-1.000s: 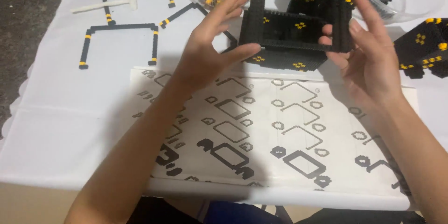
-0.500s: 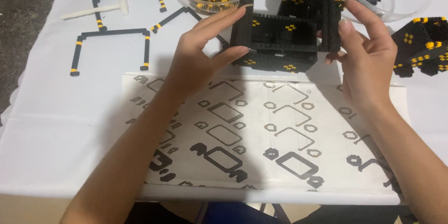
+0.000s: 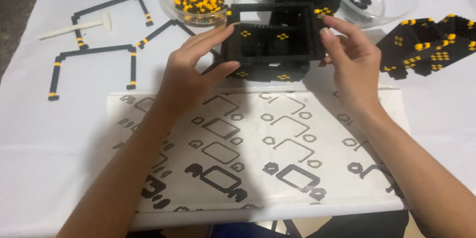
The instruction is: Assembling a black and yellow block-based frame structure on a white surface.
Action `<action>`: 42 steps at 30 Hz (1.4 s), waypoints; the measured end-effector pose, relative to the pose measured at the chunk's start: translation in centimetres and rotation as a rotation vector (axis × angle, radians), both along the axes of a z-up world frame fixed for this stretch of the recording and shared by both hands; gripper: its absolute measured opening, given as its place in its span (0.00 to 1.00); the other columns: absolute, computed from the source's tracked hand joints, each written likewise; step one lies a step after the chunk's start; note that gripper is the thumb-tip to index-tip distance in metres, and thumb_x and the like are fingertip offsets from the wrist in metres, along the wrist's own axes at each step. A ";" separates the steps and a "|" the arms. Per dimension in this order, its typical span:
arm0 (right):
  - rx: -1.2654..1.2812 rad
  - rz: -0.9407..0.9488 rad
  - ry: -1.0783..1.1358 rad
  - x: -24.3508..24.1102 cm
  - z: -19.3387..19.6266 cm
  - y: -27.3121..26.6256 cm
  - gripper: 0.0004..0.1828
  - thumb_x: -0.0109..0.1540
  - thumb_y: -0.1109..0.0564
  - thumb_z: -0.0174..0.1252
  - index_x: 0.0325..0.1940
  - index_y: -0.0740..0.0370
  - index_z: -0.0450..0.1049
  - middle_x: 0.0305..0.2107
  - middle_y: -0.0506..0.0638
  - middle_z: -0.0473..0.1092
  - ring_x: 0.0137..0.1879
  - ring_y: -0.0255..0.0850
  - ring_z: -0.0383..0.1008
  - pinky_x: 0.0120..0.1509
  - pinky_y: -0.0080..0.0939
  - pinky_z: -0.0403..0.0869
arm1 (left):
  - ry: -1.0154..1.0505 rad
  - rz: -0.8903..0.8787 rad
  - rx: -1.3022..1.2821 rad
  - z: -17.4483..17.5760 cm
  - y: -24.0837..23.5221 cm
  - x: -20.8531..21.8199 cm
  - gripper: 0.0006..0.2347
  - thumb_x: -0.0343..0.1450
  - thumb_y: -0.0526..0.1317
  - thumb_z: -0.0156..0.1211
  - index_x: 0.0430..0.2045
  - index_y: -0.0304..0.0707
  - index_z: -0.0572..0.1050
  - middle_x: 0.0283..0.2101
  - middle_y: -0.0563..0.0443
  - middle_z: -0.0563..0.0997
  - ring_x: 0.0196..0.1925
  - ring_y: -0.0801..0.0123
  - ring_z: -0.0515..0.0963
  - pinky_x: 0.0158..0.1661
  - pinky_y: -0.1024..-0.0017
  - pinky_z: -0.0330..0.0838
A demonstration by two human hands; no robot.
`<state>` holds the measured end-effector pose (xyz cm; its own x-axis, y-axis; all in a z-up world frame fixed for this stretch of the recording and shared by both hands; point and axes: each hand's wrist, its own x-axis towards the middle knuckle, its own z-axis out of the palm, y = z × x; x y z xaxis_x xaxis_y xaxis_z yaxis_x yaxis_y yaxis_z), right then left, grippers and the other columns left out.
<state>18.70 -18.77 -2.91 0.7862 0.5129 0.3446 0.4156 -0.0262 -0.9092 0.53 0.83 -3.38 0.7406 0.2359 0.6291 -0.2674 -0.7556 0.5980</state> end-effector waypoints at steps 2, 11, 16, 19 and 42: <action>0.015 0.015 0.011 0.1 -0.2 0.0 0.16 0.65 0.52 0.56 0.55 0.59 0.71 0.29 0.43 0.68 0.29 0.26 0.63 0.35 0.25 0.72 | 0.010 -0.007 0.004 0.1 0.1 0.0 0.20 0.70 0.40 0.60 0.54 0.31 0.66 0.58 0.38 0.70 0.63 0.52 0.68 0.63 0.59 0.62; 0.008 0.097 0.110 -0.8 0.3 -0.1 0.20 0.62 0.52 0.57 0.58 0.57 0.68 0.17 0.41 0.62 0.26 0.28 0.61 0.37 0.26 0.68 | 0.084 -0.028 -0.055 0.2 0.3 -0.4 0.20 0.69 0.32 0.59 0.56 0.29 0.64 0.60 0.37 0.67 0.65 0.55 0.65 0.65 0.65 0.58; 0.028 0.113 0.091 -0.9 0.5 -0.2 0.20 0.63 0.54 0.57 0.59 0.59 0.67 0.18 0.41 0.63 0.26 0.27 0.61 0.36 0.26 0.67 | 0.097 -0.038 -0.058 0.4 0.2 -0.5 0.20 0.69 0.31 0.58 0.56 0.28 0.63 0.60 0.36 0.66 0.66 0.56 0.64 0.65 0.66 0.57; -0.016 0.109 0.040 -1.5 1.0 -0.3 0.22 0.64 0.53 0.56 0.61 0.59 0.65 0.17 0.43 0.63 0.25 0.29 0.61 0.35 0.27 0.68 | 0.106 -0.065 -0.086 0.3 0.4 -0.5 0.20 0.70 0.32 0.56 0.56 0.27 0.61 0.61 0.35 0.64 0.66 0.54 0.63 0.65 0.65 0.57; -0.045 0.105 -0.039 -1.5 0.2 -0.1 0.19 0.65 0.57 0.56 0.60 0.62 0.66 0.22 0.43 0.64 0.29 0.30 0.64 0.40 0.27 0.67 | 0.068 -0.054 0.010 -0.6 0.5 -0.6 0.20 0.69 0.30 0.58 0.56 0.23 0.62 0.59 0.34 0.65 0.63 0.53 0.67 0.56 0.69 0.72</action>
<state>17.20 -18.91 -2.69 0.7136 0.6076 0.3488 0.4536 -0.0213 -0.8909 -0.05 1.37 -3.96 0.7931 0.1878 0.5794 -0.2674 -0.7473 0.6084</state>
